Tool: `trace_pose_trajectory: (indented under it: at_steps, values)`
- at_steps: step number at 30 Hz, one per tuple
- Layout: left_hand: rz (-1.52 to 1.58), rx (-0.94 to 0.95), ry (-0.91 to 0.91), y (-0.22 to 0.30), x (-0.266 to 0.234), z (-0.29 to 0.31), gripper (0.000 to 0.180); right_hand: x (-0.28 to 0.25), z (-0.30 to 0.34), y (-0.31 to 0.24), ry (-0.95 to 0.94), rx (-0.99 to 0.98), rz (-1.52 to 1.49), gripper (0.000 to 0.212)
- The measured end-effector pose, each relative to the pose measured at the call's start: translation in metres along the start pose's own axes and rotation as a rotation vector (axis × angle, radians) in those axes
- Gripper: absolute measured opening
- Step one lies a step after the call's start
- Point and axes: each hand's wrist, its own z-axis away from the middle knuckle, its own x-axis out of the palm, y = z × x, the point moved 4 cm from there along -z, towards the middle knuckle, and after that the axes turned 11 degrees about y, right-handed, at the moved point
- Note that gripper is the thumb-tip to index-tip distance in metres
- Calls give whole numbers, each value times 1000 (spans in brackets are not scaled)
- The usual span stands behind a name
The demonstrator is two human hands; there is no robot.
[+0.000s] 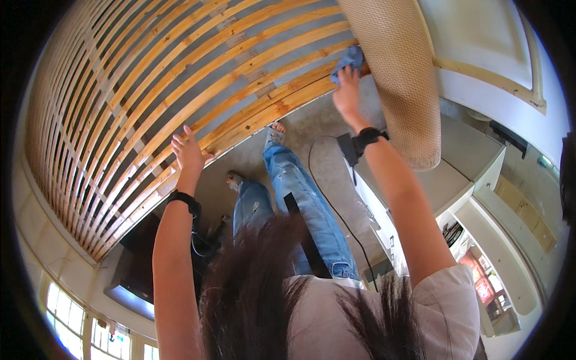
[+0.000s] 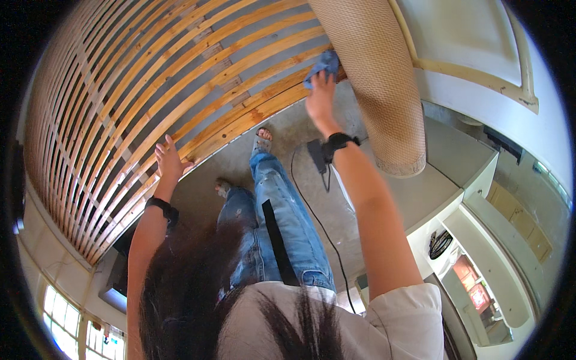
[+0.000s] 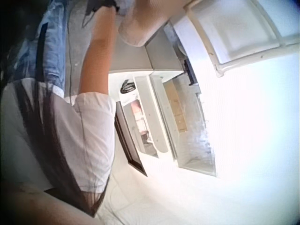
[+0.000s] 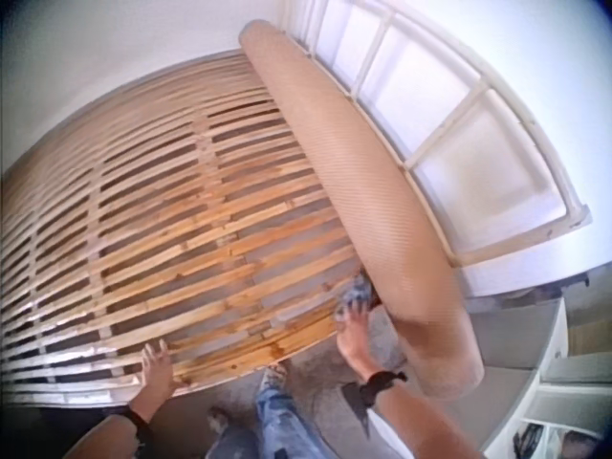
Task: The person wipes down a dark wooden desk, an adjacent door panel, and then cleans individual slats on a large wooden bed frame with a blue cloth.
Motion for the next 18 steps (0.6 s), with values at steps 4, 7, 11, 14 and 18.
trace_pose_trajectory:
  at_steps: [4, 7, 11, 14, 18]
  values:
    - [-23, -28, -9, -10, 4, 7, 117, 7, 65, -129, -221, 63, -438, 43]
    - [-15, -38, 8, -6, 0, 6, 115, -3, 119, -225, -354, -418, -440, 46]
    - [12, -35, 80, 4, 4, -2, 110, 4, 131, -259, -430, -493, -495, 53]
    - [9, -163, 163, -22, 40, 4, 100, -4, 111, -241, -582, -549, -659, 49]
    - [43, -125, 81, -1, 4, 9, 85, -9, 77, -153, -449, -591, -315, 56]
